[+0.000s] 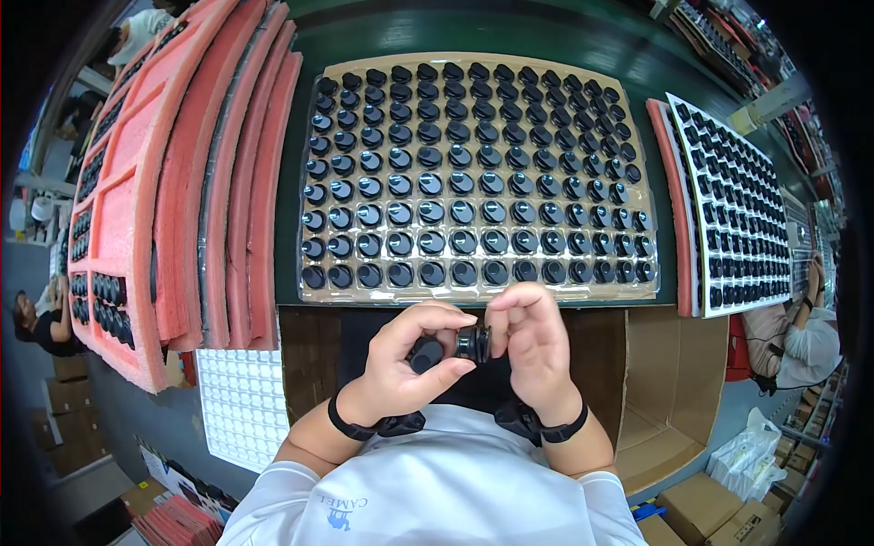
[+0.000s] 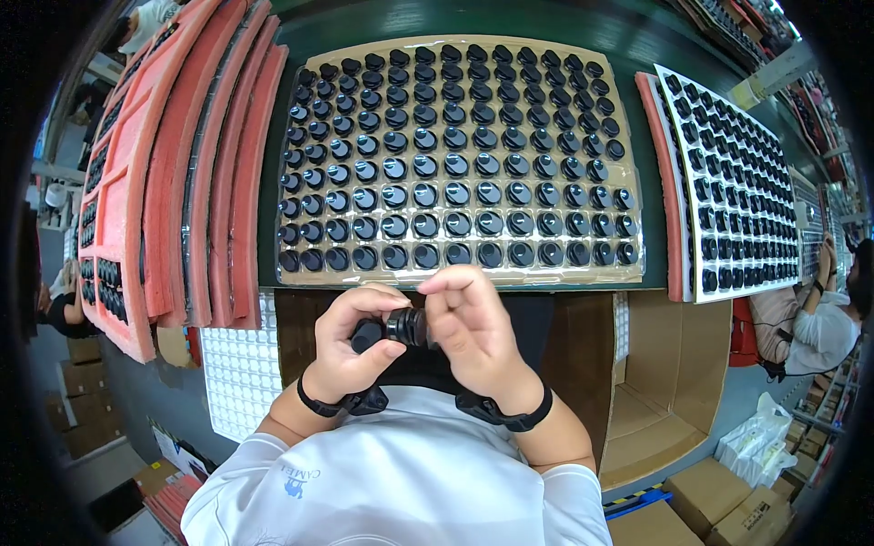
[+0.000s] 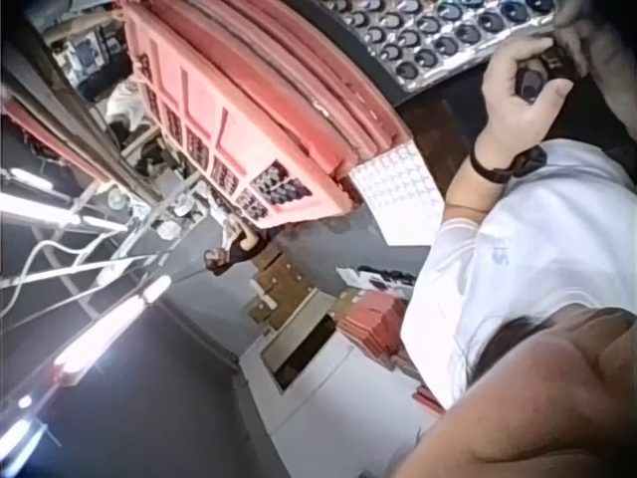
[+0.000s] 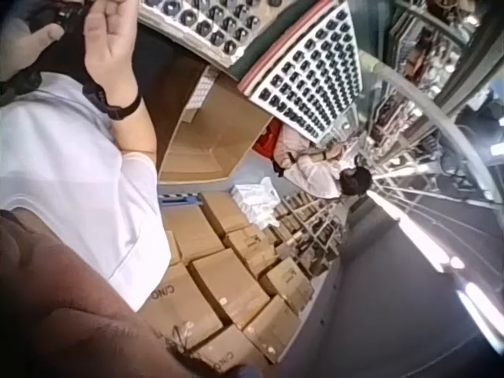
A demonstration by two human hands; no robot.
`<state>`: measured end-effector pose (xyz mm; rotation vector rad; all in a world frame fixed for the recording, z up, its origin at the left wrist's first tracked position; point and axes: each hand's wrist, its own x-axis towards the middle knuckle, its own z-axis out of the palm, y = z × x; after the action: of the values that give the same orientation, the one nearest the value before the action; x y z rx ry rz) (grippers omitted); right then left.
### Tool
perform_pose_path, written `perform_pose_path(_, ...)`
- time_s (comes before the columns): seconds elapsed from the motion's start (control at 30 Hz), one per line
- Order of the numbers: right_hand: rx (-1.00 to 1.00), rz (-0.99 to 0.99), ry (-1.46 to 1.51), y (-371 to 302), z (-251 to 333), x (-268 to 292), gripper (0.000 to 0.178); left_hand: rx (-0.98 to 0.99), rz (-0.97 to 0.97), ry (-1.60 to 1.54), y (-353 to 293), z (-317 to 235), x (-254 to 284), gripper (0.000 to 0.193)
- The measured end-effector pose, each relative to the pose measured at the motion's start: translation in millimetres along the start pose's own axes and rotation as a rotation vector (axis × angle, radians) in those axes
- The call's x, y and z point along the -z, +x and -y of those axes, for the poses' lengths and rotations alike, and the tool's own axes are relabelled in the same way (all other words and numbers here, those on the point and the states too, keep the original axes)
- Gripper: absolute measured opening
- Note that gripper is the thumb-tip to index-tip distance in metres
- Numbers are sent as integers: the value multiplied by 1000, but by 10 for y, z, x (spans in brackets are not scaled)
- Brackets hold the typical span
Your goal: The person picks up small black components from a tray and joins them with other pieces by hand. After repeating this several times, the person places the tray into a cardboard box and retrieves a new white tray and a cardboard sheet.
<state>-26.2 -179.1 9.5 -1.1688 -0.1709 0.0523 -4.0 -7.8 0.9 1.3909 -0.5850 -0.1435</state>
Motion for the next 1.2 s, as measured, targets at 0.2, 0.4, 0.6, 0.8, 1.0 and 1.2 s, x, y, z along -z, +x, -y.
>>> perform_pose_path(0.2, 59, 22, -175, -17, -23, 41, 34, -10, -37, 16, 2, -18, -13, 37)
perform_pose_path(0.4, 252, 86, -535, 23, 49, 102, 29, 18, -31, 27, 0, 9, -9, 37)
perform_pose_path(0.6, 247, 71, -674, 54, 216, 177, 25, 183, -1, -76, -4, -36, -22, 39)
perform_pose_path(0.8, 281, -39, -1026, 251, 638, 639, 20, 253, 5, -371, -48, 69, 53, 33)
perform_pose_path(1.0, 57, -326, -1179, 612, 896, 1601, 15, 316, 16, -509, -104, 111, 66, 25)
perform_pose_path(1.2, -213, -365, -1286, 843, 840, 2274, 16, 356, -8, -430, -128, 107, 40, 24)
